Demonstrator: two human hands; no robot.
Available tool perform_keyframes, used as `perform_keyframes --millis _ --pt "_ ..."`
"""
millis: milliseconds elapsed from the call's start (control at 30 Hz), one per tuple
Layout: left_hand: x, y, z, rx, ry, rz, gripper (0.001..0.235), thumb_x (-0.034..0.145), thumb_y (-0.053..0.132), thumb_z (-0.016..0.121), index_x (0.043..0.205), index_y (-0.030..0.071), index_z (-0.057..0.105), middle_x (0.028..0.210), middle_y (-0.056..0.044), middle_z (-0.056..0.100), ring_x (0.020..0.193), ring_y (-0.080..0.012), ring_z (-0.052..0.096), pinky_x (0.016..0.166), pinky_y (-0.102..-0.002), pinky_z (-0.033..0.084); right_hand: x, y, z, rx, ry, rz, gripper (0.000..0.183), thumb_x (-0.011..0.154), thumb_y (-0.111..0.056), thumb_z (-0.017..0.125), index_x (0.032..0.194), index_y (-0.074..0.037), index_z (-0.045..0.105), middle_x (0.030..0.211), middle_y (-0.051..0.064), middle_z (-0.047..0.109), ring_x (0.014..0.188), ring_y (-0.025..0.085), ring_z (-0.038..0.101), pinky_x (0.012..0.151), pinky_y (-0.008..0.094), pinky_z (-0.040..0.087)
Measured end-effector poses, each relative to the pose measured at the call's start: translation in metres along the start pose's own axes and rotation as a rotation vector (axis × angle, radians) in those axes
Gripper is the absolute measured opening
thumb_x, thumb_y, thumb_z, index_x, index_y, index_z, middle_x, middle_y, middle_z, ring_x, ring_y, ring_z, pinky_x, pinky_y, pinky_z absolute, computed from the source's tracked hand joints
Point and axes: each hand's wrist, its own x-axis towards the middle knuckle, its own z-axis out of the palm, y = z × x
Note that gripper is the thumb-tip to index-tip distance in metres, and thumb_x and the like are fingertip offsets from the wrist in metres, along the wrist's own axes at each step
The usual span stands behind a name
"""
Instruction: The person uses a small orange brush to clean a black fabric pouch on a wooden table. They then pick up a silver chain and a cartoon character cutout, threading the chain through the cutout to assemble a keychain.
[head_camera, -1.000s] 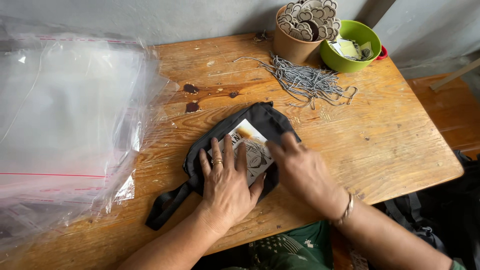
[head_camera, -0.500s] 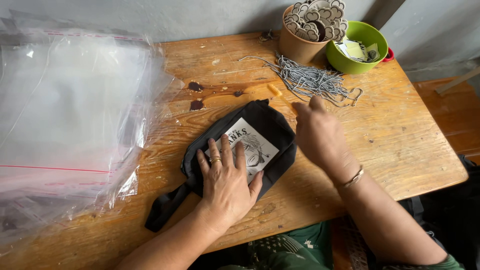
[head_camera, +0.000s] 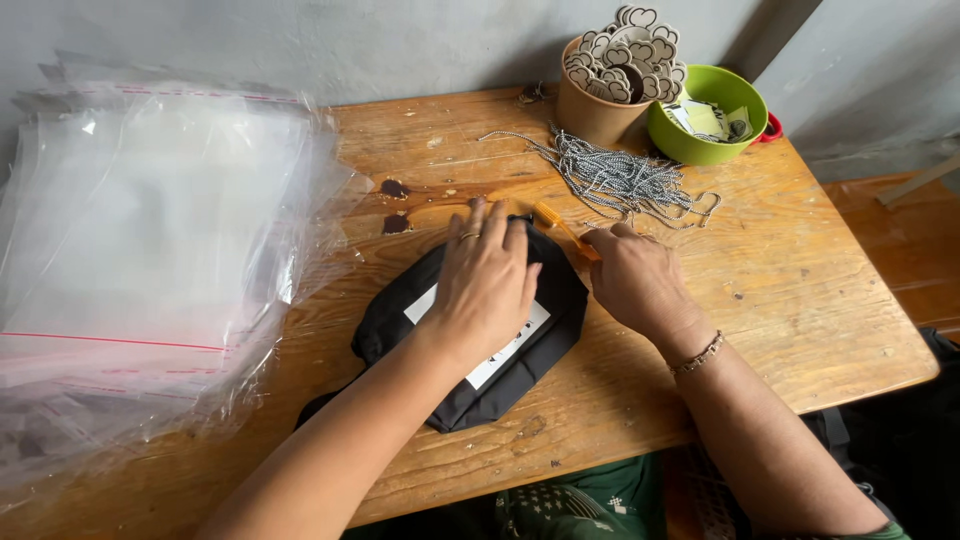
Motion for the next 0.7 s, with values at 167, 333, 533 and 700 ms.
perform_keyframes --millis 167,333,533,700 --pt "0.004 -0.006 0.033 -0.039 -0.021 0.074 0.062 0.099 0.03 0.054 0.143 -0.012 0.049 0.154 -0.038 0.038 0.149 -0.0537 0.028 0.119 -0.068 0.016 0.004 0.01 -0.006 -0.043 -0.041 0.023 0.03 0.094 -0.039 0.053 0.11 -0.025 0.074 0.101 0.009 0.068 0.095 0.037 0.074 0.082 0.051 0.06" --pt "-0.001 -0.015 0.059 0.022 0.023 0.123 0.069 0.101 0.04 0.051 0.148 -0.01 0.043 0.159 -0.036 0.032 0.152 -0.0526 0.021 0.122 -0.067 0.008 0.038 0.023 -0.035 0.062 0.016 0.045 0.029 0.095 -0.026 0.061 0.12 -0.022 0.076 0.102 0.009 0.07 0.099 0.035 0.073 0.084 0.048 0.059" --pt "-0.002 -0.015 0.052 0.013 0.036 0.146 0.067 0.098 0.035 0.055 0.147 -0.01 0.043 0.156 -0.036 0.034 0.151 -0.0524 0.023 0.122 -0.066 0.009 0.081 0.028 -0.046 0.293 0.098 0.0 0.021 0.092 -0.025 0.068 0.108 -0.015 0.078 0.1 0.015 0.073 0.102 0.042 0.07 0.083 0.057 0.057" --pt "0.005 -0.009 0.035 -0.013 -0.071 0.109 0.056 0.096 0.026 0.057 0.139 -0.009 0.052 0.153 -0.035 0.037 0.148 -0.0529 0.031 0.12 -0.065 0.018 0.075 -0.005 -0.049 0.303 -0.099 -0.044 0.025 0.09 -0.025 0.064 0.11 -0.019 0.078 0.101 0.011 0.077 0.101 0.04 0.072 0.085 0.053 0.058"
